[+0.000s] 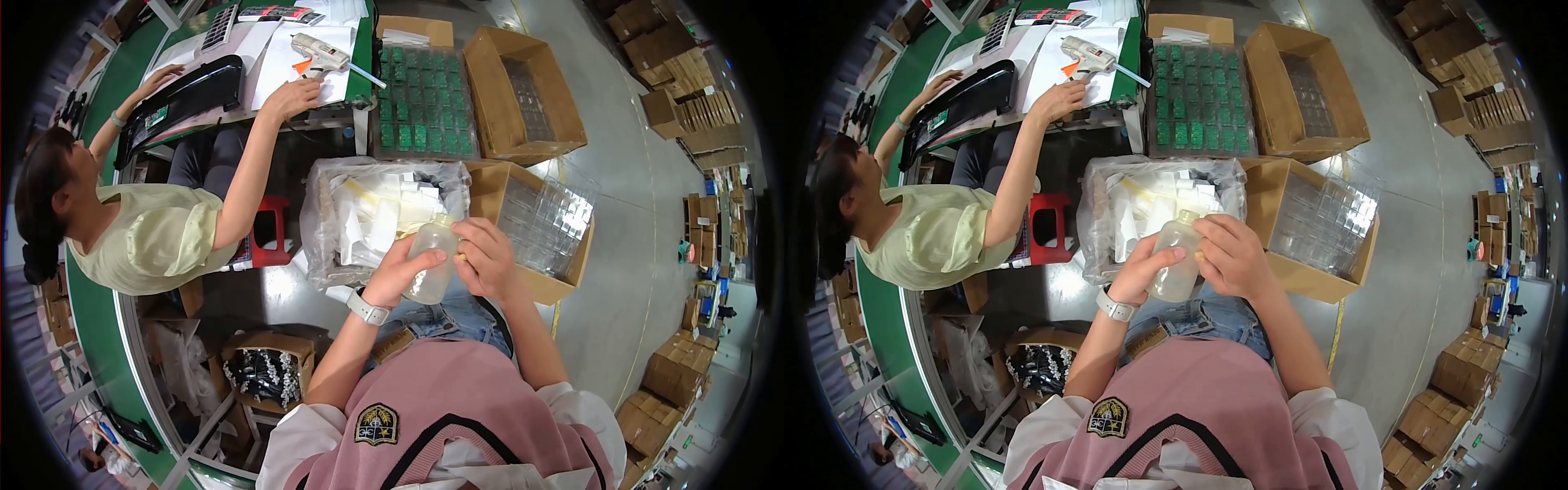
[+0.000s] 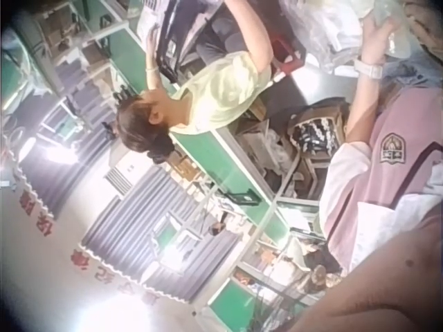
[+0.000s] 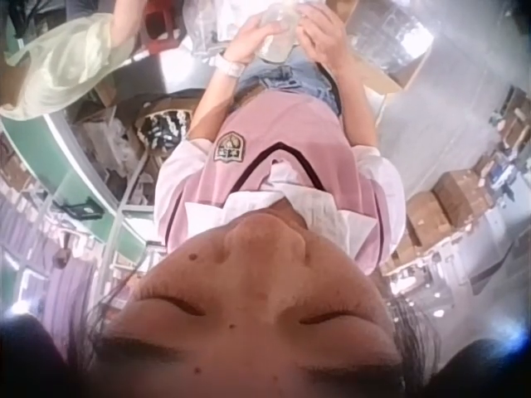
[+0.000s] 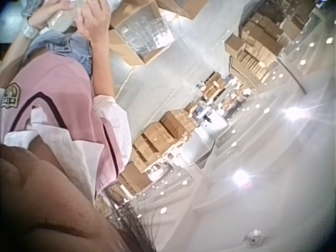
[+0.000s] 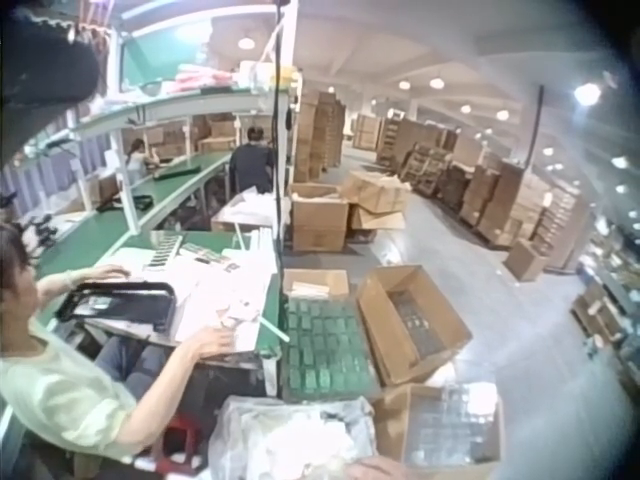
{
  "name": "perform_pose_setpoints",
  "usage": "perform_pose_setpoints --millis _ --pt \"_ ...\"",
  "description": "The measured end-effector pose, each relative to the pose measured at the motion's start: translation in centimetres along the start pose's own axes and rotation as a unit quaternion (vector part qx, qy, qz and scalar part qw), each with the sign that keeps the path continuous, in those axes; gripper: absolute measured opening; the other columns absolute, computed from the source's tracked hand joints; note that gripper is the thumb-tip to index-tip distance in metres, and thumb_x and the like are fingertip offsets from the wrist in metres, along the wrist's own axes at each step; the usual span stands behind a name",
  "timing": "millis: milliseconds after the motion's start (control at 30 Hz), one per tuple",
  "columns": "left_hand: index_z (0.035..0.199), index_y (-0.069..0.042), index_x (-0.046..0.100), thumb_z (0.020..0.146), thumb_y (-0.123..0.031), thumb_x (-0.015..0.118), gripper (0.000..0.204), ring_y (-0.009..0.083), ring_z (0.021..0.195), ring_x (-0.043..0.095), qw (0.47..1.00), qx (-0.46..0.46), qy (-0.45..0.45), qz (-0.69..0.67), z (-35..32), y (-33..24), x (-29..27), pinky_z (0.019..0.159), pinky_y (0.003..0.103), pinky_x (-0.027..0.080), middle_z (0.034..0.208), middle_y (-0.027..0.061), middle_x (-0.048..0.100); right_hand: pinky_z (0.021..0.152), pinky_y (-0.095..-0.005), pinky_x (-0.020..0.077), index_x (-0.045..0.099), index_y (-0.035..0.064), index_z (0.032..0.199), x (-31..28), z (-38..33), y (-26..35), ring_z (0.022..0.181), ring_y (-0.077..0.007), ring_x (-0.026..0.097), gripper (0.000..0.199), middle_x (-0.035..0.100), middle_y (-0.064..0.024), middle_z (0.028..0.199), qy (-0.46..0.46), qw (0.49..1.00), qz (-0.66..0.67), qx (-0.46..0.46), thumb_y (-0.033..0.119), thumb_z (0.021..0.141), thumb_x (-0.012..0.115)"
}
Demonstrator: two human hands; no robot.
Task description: Applying adhesive from a bottle to small white foam components and sorting them during a manufacturing process.
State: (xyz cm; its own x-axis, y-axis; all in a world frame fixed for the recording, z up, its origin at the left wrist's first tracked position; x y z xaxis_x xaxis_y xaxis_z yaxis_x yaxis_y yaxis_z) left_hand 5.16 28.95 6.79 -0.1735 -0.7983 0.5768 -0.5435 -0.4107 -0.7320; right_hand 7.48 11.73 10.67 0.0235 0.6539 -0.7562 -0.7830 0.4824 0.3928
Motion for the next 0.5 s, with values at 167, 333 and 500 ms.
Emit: perform_pose_setpoints --millis 167,333,500 --pt "0.109 0.0 0.058 0.084 -0.019 0.062 0.032 0.0099 0.086 0.056 1.0 0.0 0.005 0.005 -0.09 0.32 0.18 0.075 0.024 0.045 0.095 0.0035 0.062 0.068 -0.039 0.0485 0.051 -0.0005 0.076 -0.23 0.39 0.0 0.083 -0.0321 0.056 0.017 0.056 -0.0139 0.098 0.01 1.0 0.017 0.005 0.007 0.066 0.063" --pt "0.112 0.0 0.057 0.084 -0.018 0.06 0.034 0.0108 0.089 0.058 1.0 -0.004 0.01 0.013 0.0 0.83 0.75 0.076 0.024 0.046 0.098 0.0048 0.062 0.064 -0.0385 0.0458 0.05 -0.0007 0.076 -0.32 0.33 -0.2 0.077 -0.0315 0.054 0.018 0.053 -0.0136 0.091 0.003 0.998 0.058 0.027 0.006 0.065 0.063" --pt "0.112 0.0 0.057 0.084 -0.019 0.061 0.033 0.0105 0.088 0.057 1.0 -0.008 -0.004 0.007 0.08 0.9 0.86 0.076 0.024 0.046 0.098 0.0044 0.061 0.061 -0.0388 0.0444 0.05 -0.0008 0.076 0.13 0.19 -0.53 0.073 -0.0316 0.052 0.019 0.052 -0.0139 0.088 -0.011 0.997 0.075 0.032 0.006 0.065 0.064"
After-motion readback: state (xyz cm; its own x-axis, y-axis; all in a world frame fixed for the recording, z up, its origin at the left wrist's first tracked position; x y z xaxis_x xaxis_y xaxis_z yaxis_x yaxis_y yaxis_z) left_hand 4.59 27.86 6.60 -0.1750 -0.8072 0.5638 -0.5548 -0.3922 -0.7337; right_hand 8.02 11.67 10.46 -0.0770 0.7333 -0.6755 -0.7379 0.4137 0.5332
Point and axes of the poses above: each hand's wrist, its own z-axis towards the middle knuckle, its own x-axis out of the palm, y = z × x, the point moved 1 cm from there along z, towards the middle knuckle
